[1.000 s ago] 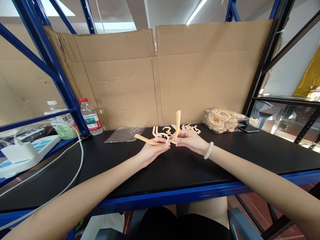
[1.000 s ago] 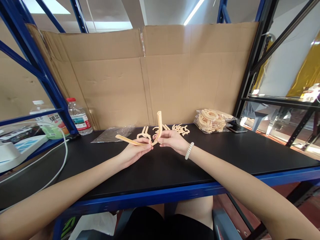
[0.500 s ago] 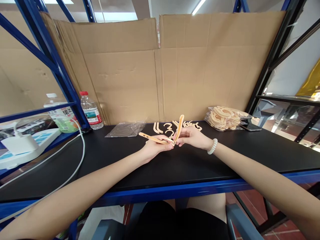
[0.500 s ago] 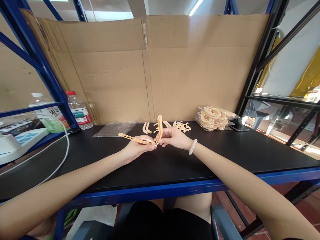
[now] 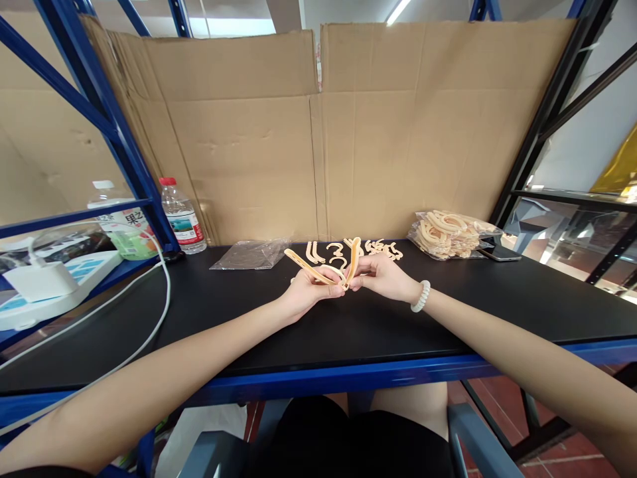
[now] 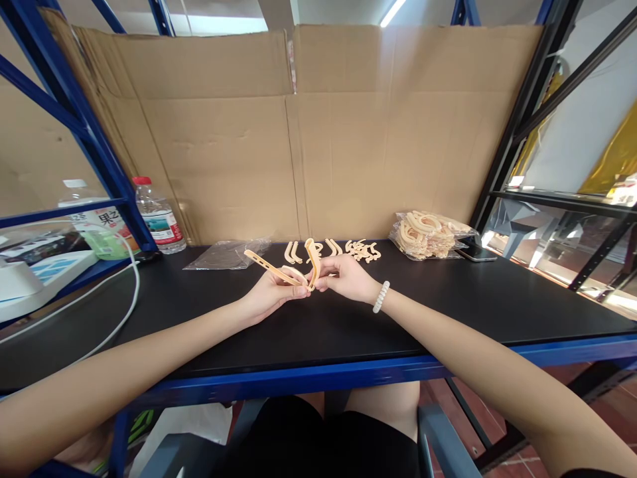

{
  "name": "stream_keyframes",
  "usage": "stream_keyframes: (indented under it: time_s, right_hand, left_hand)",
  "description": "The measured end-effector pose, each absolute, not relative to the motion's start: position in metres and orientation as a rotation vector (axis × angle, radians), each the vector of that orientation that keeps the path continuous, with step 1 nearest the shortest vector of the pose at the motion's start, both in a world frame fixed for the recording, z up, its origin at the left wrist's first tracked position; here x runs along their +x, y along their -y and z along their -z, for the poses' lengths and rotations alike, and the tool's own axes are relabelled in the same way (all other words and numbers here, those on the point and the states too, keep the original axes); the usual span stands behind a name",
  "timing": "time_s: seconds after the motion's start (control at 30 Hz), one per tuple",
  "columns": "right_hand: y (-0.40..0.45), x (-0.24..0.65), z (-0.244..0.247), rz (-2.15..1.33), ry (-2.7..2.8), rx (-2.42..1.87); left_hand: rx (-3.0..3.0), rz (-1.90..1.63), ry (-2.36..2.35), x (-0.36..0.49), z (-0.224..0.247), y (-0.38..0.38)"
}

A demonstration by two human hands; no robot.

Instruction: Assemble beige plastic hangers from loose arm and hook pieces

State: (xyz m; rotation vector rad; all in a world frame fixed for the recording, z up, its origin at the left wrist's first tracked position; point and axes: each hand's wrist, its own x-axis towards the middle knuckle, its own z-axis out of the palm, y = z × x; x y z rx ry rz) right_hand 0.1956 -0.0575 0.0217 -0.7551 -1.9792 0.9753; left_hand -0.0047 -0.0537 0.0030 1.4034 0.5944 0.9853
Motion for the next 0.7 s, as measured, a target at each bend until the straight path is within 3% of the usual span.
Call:
stream_keyframes:
  time_s: [0.7]
  right_hand:
    - [0.072,0.177,-0.015,-0.672,1.791,-0.861]
  left_hand:
    - [1.128,-1.135,-0.699,0.003,-0.009,0.061]
